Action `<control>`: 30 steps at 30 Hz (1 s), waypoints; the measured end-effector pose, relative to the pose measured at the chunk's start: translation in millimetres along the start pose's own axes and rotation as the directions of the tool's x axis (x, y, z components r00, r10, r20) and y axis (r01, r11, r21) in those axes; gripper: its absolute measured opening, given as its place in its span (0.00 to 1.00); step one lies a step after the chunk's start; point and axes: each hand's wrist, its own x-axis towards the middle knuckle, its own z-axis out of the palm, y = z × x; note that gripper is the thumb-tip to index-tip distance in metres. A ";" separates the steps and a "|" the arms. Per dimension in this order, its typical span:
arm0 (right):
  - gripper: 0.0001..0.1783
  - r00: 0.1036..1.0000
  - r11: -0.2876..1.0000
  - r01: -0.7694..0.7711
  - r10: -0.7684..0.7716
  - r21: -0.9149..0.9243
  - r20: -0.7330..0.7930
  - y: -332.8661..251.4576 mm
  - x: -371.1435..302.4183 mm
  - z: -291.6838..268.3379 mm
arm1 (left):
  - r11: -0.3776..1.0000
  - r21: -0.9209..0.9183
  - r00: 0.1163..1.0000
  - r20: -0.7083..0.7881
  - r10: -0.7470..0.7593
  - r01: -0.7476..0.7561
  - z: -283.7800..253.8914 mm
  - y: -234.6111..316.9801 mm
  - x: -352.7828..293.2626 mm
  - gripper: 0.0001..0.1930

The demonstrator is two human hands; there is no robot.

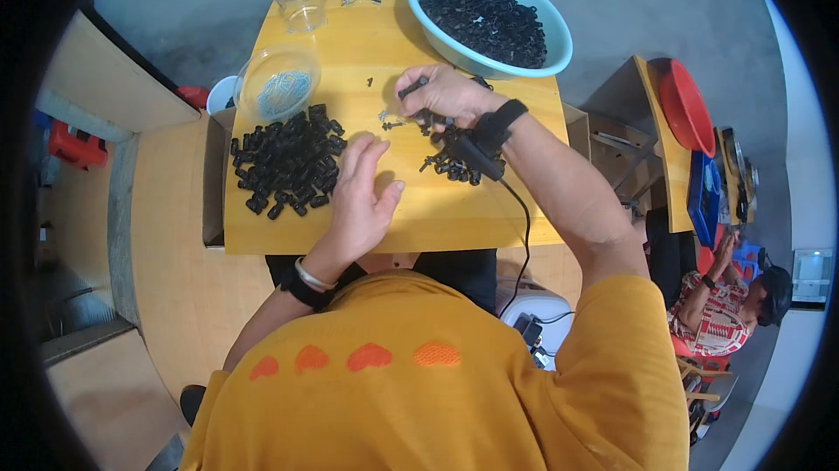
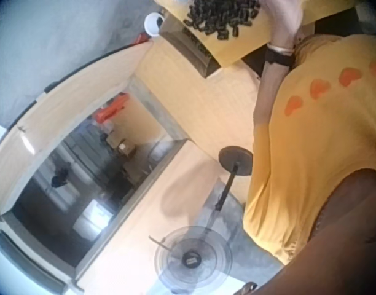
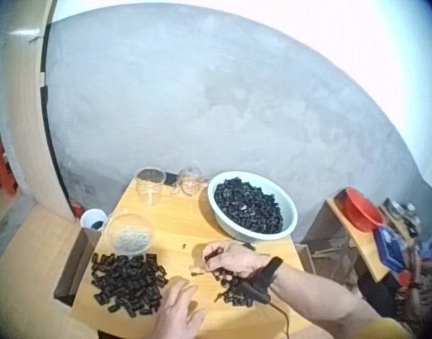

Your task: Assembling small plastic and metal components at a workbench.

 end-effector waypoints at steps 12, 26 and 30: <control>0.06 0.946 0.831 0.245 -0.318 -0.500 -0.066 45.4 33.2 -3.0 | 0.945 0.326 0.989 0.135 -0.053 0.006 27.0 -12.6 11.3 0.34; 0.19 0.919 0.498 0.210 -0.395 -0.842 -0.004 33.9 27.3 -7.8 | 0.942 0.336 0.991 0.134 -0.021 -0.025 25.4 -14.5 10.7 0.30; 0.27 0.927 0.563 0.233 -0.375 -0.793 0.007 30.5 25.9 -11.9 | 0.945 0.325 0.989 0.149 -0.021 -0.029 23.8 -13.3 11.8 0.30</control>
